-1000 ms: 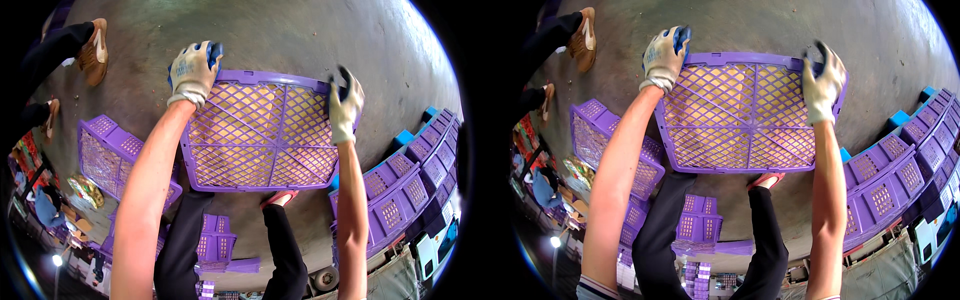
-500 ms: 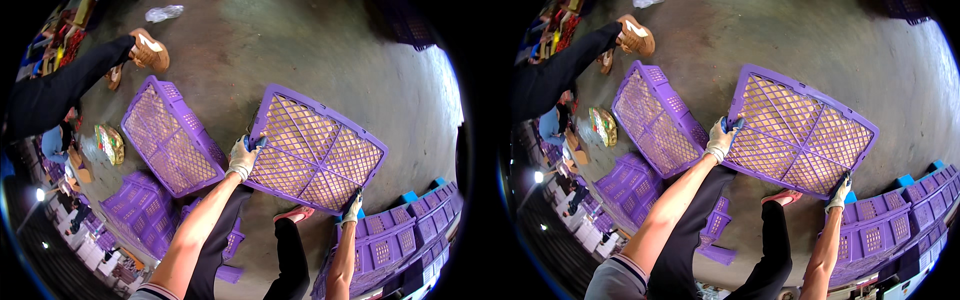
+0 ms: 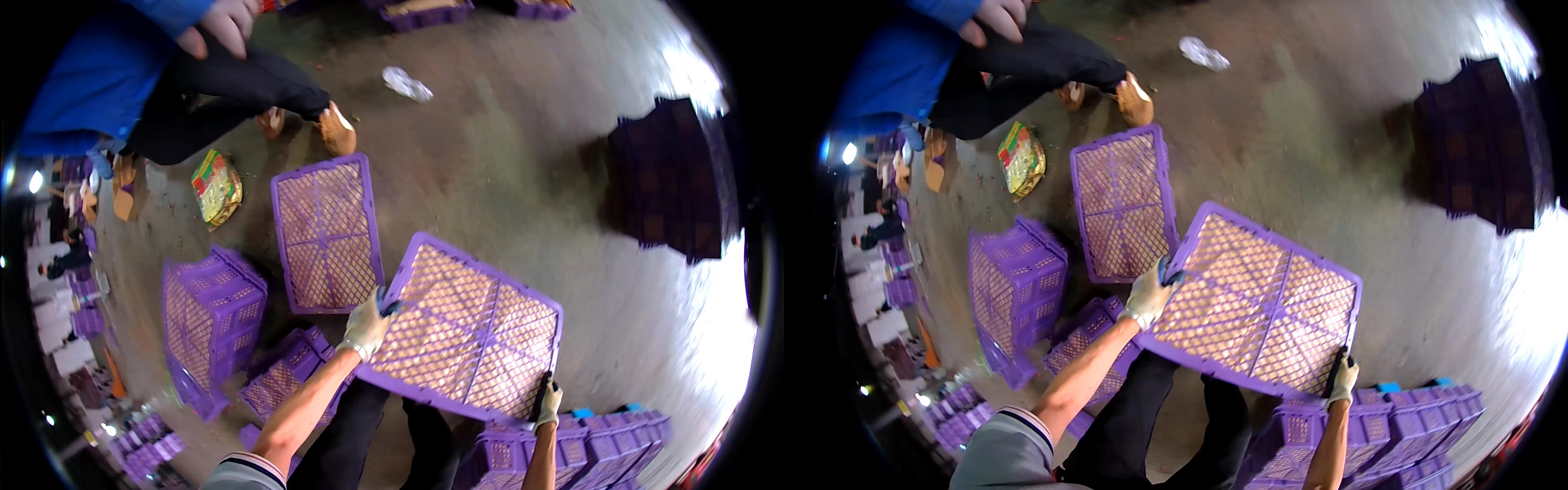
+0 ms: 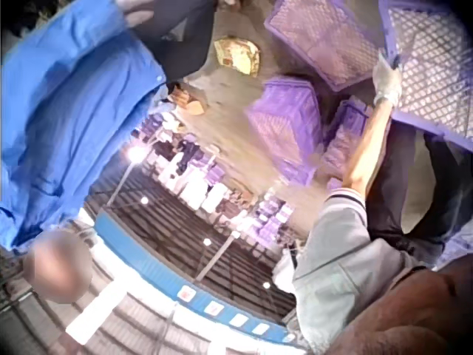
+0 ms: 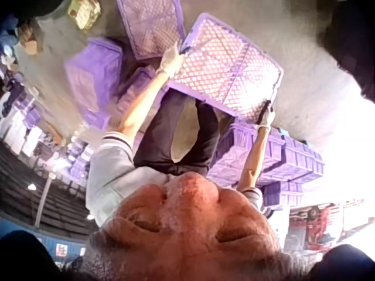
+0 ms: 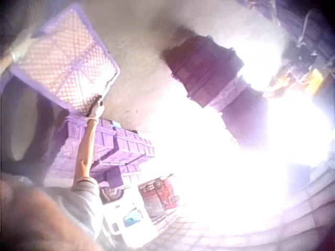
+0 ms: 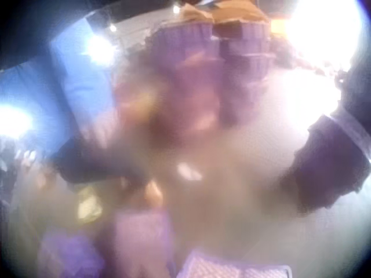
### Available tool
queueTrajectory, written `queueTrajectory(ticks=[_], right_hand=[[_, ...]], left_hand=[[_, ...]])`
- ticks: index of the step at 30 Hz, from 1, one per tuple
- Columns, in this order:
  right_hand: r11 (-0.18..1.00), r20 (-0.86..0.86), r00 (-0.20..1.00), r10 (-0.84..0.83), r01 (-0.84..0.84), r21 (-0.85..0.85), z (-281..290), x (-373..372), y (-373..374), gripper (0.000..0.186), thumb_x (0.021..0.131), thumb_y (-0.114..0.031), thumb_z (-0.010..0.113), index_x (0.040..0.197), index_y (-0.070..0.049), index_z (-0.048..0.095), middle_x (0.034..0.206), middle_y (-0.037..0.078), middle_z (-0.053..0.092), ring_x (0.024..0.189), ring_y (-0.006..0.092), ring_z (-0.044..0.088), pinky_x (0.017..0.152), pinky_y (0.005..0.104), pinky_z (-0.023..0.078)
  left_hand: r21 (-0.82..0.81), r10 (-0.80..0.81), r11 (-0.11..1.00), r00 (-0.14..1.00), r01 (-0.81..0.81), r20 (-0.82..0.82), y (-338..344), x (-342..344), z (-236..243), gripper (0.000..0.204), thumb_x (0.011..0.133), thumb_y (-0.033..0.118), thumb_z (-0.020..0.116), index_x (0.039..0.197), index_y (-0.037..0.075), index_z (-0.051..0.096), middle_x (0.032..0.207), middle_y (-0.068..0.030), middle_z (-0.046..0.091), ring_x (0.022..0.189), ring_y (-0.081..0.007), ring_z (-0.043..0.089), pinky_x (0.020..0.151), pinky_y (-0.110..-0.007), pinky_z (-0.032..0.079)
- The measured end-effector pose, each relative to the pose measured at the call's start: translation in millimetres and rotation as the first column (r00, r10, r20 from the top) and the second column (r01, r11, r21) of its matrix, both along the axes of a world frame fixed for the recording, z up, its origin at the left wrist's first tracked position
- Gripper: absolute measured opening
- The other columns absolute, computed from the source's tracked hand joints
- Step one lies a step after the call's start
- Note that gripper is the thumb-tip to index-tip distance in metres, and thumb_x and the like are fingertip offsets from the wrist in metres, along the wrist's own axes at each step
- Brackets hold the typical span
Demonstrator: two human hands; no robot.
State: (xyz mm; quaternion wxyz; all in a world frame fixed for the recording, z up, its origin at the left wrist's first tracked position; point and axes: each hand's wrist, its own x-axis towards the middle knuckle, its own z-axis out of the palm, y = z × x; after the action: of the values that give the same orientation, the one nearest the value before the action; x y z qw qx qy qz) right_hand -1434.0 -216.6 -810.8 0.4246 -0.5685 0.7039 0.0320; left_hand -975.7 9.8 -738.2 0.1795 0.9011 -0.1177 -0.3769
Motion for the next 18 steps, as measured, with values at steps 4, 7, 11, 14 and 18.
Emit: queueTrajectory(ticks=[4, 7, 11, 14, 18], right_hand=[[0.982, 0.008, 0.982, 0.187, -0.186, -0.030, 67.5, 73.9, -24.0, 0.022, 0.086, -0.023, 0.057, 0.086, -0.002, 0.065, 0.065, 0.001, 0.058, 0.057, 0.0117, 0.051, 0.054, 0.0288, 0.041], [0.835, -0.053, 0.841, 0.539, -0.541, -0.102, 131.9, 166.4, -38.3, 0.029, 0.082, -0.014, 0.060, 0.109, -0.005, 0.061, 0.081, 0.009, 0.066, 0.068, 0.0204, 0.060, 0.066, 0.0345, 0.048], [0.566, -0.187, 0.563, 0.805, -0.823, -0.043, 175.3, 299.1, -57.5, 0.035, 0.081, -0.015, 0.060, 0.116, -0.012, 0.060, 0.090, 0.021, 0.066, 0.080, 0.0352, 0.064, 0.071, 0.0417, 0.050], [0.312, -0.287, 0.242, 0.927, -0.922, 0.229, 215.2, 412.8, -49.6, 0.034, 0.083, -0.026, 0.060, 0.115, -0.013, 0.061, 0.092, 0.023, 0.064, 0.088, 0.0392, 0.062, 0.075, 0.0459, 0.049], [-0.075, -0.249, -0.150, 0.957, -0.955, 0.288, 212.2, 543.9, -24.7, 0.033, 0.086, -0.033, 0.056, 0.111, -0.012, 0.063, 0.094, 0.022, 0.065, 0.091, 0.0386, 0.062, 0.081, 0.0468, 0.048]], left_hand=[[0.054, 0.146, 0.988, 0.988, -0.143, -0.047, 52.6, 19.6, 72.4, 0.062, 0.080, 0.019, 0.067, 0.137, 0.013, 0.042, 0.103, -0.0222, 0.064, 0.097, -0.0405, 0.060, 0.082, -0.043, 0.048], [-0.024, 0.260, 0.965, 0.965, -0.261, -0.037, 108.0, 26.5, 89.1, 0.054, 0.081, 0.019, 0.066, 0.131, 0.012, 0.048, 0.111, -0.0208, 0.062, 0.103, -0.0383, 0.058, 0.086, -0.042, 0.048], [0.043, 0.362, 0.932, 0.931, -0.361, -0.040, 156.6, 34.2, 92.3, 0.046, 0.083, 0.023, 0.062, 0.126, 0.012, 0.050, 0.103, -0.0213, 0.063, 0.097, -0.0396, 0.059, 0.081, -0.047, 0.049], [0.060, 0.460, 0.888, 0.878, -0.456, -0.136, 203.7, 25.6, 84.0, 0.038, 0.084, 0.022, 0.060, 0.120, 0.011, 0.055, 0.100, -0.0211, 0.064, 0.096, -0.0416, 0.059, 0.079, -0.048, 0.049], [0.036, 0.546, 0.833, 0.812, -0.551, -0.208, 248.3, -7.4, 45.5, 0.029, 0.084, 0.022, 0.059, 0.110, 0.009, 0.061, 0.098, -0.0225, 0.064, 0.095, -0.0430, 0.059, 0.077, -0.047, 0.048]])
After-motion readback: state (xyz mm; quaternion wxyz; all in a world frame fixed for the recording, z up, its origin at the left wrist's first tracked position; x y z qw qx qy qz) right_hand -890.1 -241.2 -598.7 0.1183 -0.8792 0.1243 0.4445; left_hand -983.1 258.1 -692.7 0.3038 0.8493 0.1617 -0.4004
